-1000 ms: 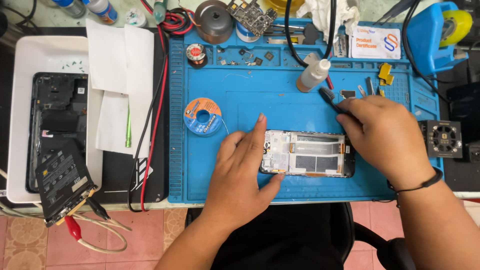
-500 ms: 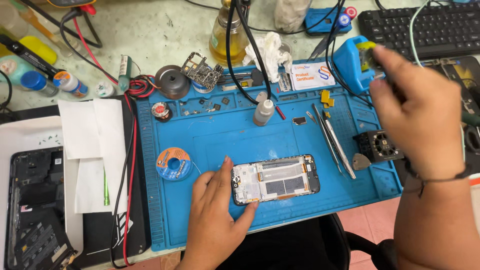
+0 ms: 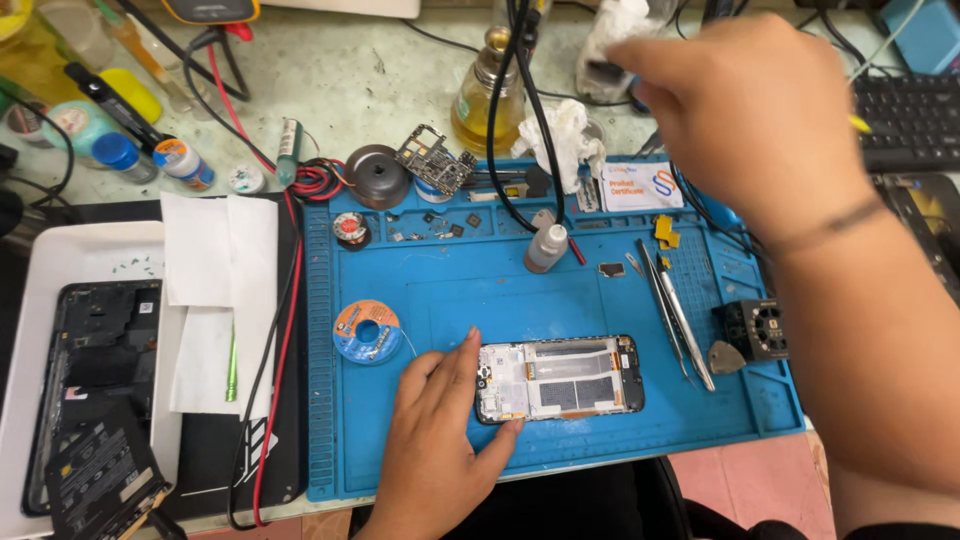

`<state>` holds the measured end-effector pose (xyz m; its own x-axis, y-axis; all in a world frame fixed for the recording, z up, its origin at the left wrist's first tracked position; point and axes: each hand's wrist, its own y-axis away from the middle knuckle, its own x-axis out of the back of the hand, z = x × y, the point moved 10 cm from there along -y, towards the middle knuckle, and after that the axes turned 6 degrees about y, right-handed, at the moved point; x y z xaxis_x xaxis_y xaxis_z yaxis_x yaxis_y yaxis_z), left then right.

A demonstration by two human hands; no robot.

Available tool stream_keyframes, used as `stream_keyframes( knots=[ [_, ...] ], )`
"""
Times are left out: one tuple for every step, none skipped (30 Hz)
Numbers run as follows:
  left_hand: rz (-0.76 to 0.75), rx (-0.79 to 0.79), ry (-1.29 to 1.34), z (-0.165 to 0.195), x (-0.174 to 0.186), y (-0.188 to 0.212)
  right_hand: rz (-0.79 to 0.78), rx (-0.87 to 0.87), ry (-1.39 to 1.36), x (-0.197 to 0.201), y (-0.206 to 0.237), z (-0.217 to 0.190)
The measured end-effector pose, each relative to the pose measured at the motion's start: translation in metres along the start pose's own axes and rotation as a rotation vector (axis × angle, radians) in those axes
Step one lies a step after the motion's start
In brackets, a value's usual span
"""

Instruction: The person handles a smartphone battery, connecting multimeter probes to its terminals. They then use a screwdriver and tweezers to remove a small component from the phone's internal chassis.

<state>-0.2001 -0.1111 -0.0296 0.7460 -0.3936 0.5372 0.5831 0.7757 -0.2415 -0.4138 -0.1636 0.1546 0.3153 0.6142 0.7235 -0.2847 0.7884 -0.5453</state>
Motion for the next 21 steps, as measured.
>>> stream_keyframes(
  knots=[
    [0.006, 0.001, 0.009, 0.0, 0.001, 0.0, 0.017, 0.014, 0.01, -0.013, -0.012, -0.003],
    [0.014, 0.001, 0.018, 0.0, 0.002, 0.001, 0.033, 0.028, 0.021, -0.027, -0.023, -0.006],
    [0.02, -0.015, 0.01, 0.001, 0.003, 0.001, 0.024, 0.033, 0.006, -0.043, -0.034, -0.008],
    [0.027, -0.03, 0.002, 0.002, 0.004, 0.001, 0.016, 0.039, -0.01, -0.056, -0.043, -0.011],
    [0.035, -0.044, -0.005, 0.003, 0.005, 0.0, 0.008, 0.045, 0.018, -0.068, -0.05, -0.013],
    [0.033, -0.045, 0.0, 0.003, 0.005, 0.001, -0.002, 0.051, 0.044, -0.078, -0.055, -0.014],
    [0.031, -0.045, 0.005, 0.002, 0.005, 0.001, -0.01, 0.058, 0.071, -0.087, -0.059, -0.015],
    [0.03, -0.045, 0.011, 0.001, 0.005, 0.0, -0.041, 0.053, 0.082, -0.095, -0.062, -0.014],
    [0.028, -0.038, 0.021, -0.001, 0.005, 0.0, -0.074, 0.045, 0.092, -0.102, -0.064, -0.012],
    [0.022, -0.032, 0.032, -0.002, 0.004, 0.001, -0.109, 0.034, 0.103, -0.109, -0.064, -0.01],
    [0.013, -0.027, 0.042, -0.004, 0.003, 0.001, -0.131, 0.044, 0.115, -0.113, -0.064, -0.011],
    [0.012, -0.026, 0.041, -0.005, 0.003, 0.001, -0.154, 0.052, 0.131, -0.117, -0.064, -0.01],
    [0.009, -0.028, 0.041, -0.005, 0.003, 0.001, -0.178, 0.058, 0.148, -0.12, -0.064, -0.01],
    [0.003, -0.027, 0.042, -0.005, 0.002, 0.001, -0.18, 0.064, 0.152, -0.12, -0.065, -0.012],
    [0.001, -0.023, 0.045, -0.005, 0.002, 0.001, -0.183, 0.069, 0.156, -0.12, -0.066, -0.013],
    [-0.001, -0.019, 0.048, -0.004, 0.002, 0.0, -0.185, 0.073, 0.16, -0.118, -0.067, -0.015],
    [0.0, -0.015, 0.05, -0.004, 0.003, 0.0, -0.181, 0.069, 0.173, -0.115, -0.068, -0.016],
    [-0.004, -0.012, 0.054, -0.003, 0.003, -0.001, -0.174, 0.068, 0.187, -0.111, -0.069, -0.017],
    [-0.007, -0.01, 0.055, -0.002, 0.004, -0.001, -0.165, 0.065, 0.2, -0.106, -0.068, -0.017],
    [-0.011, -0.007, 0.058, -0.001, 0.004, -0.002, -0.097, 0.059, 0.126, -0.095, -0.066, -0.015],
    [-0.003, -0.025, 0.052, 0.002, 0.006, -0.001, -0.032, 0.053, 0.049, -0.084, -0.06, -0.011]
  ],
)
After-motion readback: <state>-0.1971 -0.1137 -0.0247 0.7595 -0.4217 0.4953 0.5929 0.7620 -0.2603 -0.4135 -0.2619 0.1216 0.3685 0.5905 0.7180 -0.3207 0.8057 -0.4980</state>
